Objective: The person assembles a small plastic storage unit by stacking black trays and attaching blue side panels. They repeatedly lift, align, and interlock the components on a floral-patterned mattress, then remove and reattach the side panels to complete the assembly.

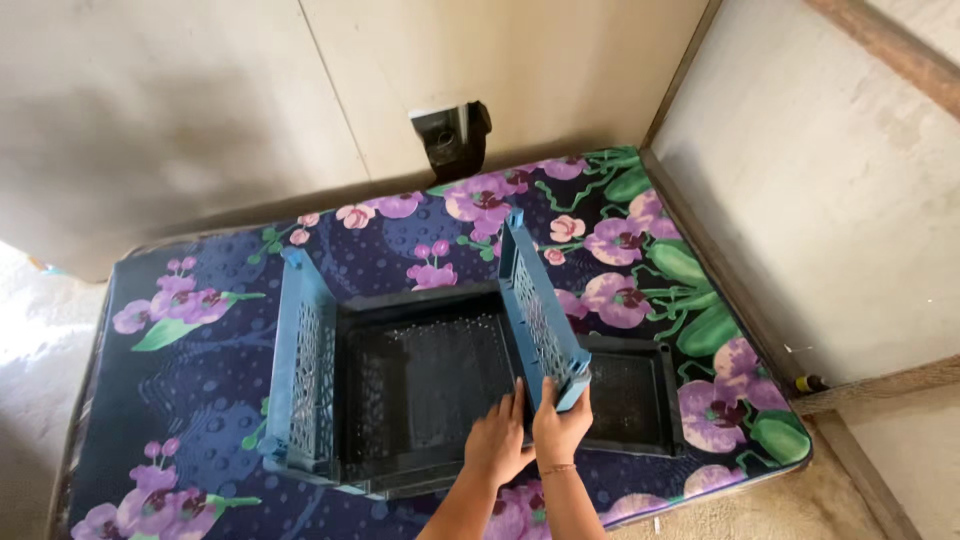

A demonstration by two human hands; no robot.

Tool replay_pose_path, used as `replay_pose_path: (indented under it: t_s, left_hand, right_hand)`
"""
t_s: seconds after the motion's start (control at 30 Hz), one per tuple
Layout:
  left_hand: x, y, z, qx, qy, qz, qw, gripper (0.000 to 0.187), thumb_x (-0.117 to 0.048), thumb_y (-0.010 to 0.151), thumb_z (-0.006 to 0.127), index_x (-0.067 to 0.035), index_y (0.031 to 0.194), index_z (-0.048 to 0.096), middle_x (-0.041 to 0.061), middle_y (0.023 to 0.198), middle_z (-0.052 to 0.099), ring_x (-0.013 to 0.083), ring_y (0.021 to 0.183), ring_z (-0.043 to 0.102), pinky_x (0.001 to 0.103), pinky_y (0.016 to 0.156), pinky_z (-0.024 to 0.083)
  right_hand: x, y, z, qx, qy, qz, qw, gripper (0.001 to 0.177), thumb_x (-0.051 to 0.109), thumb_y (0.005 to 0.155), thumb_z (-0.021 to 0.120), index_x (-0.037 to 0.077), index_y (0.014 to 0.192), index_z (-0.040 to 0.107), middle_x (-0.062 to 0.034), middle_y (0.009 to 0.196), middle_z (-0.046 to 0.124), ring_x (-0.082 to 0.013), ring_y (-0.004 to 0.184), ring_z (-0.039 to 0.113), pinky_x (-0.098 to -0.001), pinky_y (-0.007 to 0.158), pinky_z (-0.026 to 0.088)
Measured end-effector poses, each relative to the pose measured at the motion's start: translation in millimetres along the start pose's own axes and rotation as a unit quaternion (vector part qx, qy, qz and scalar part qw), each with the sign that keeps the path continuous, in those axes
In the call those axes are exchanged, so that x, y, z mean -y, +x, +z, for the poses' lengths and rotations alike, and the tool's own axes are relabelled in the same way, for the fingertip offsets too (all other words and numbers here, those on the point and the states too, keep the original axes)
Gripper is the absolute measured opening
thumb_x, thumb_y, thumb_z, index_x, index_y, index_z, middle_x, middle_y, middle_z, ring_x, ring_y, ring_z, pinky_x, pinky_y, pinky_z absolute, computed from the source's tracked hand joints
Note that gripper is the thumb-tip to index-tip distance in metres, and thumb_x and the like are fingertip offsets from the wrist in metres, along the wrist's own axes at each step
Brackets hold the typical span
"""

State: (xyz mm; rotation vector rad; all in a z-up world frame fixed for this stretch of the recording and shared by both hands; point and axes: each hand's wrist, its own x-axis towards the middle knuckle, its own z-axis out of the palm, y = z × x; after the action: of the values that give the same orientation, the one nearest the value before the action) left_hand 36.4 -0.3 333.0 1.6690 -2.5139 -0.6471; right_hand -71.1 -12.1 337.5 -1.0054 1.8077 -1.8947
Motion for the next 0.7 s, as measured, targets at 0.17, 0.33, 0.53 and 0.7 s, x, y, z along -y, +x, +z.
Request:
replay_pose_path:
  t_s: [0.17, 0.33, 0.53, 0.7]
  left_hand:
    - [-0.1, 6.1, -0.1, -0.042, -0.007, 0.033, 0.999, 0.115, -0.047, 0.078, 0.083, 0.007, 0.157, 0.02, 0.018, 0.13, 0.055, 0.0324, 0.111, 0.063, 0.042, 0.079, 0.059]
    - [-1.5, 0.9, -2.7, -0.007, -0.002, 0.021, 1.0, 0.12, -0.046, 0.075, 0.084, 0.007, 0.159, 0.016, 0.018, 0.131, 0.053, 0.0327, 0.112, 0.062, 0.04, 0.082, 0.059]
    - [-6.1, -7.0, -10.4, 0.008, 0.007, 0.019, 1.0, 0.117, -0.049, 0.083, 0.083, 0.008, 0.158, 0.013, 0.02, 0.132, 0.052, 0.0334, 0.112, 0.061, 0.04, 0.083, 0.059]
    - [-7.7, -19.7, -16.0, 0.045, -0.013, 0.001, 0.999, 0.121, -0.049, 0.081, 0.084, 0.009, 0.16, 0.012, 0.021, 0.133, 0.051, 0.034, 0.109, 0.061, 0.04, 0.084, 0.058]
  right_hand:
    - [18.4, -9.9, -13.7, 0.059, -0.056, 0.052, 0.995, 0.038, 0.017, 0.084, 0.081, -0.002, 0.111, 0.063, -0.0148, 0.097, 0.069, -0.0223, 0.085, 0.066, -0.0347, 0.077, 0.055]
    - [38.4, 0.6, -42.5, 0.142, -0.124, -0.044, 0.981, 0.076, 0.033, 0.071, 0.087, -0.003, 0.127, 0.052, -0.0168, 0.121, 0.055, -0.0269, 0.107, 0.06, -0.0393, 0.09, 0.052]
    - [45.0, 82.1, -55.7, 0.221, 0.301, 0.017, 0.928, 0.085, 0.073, 0.101, 0.026, 0.002, 0.142, 0.048, -0.0173, 0.143, 0.055, -0.0285, 0.129, 0.055, -0.0471, 0.103, 0.047]
    - [0.7, 150.5, 30.5, 0.333, 0.288, 0.179, 0.88, 0.079, 0.061, 0.105, 0.021, -0.003, 0.143, 0.049, -0.0172, 0.129, 0.062, -0.0257, 0.12, 0.061, -0.0384, 0.101, 0.05]
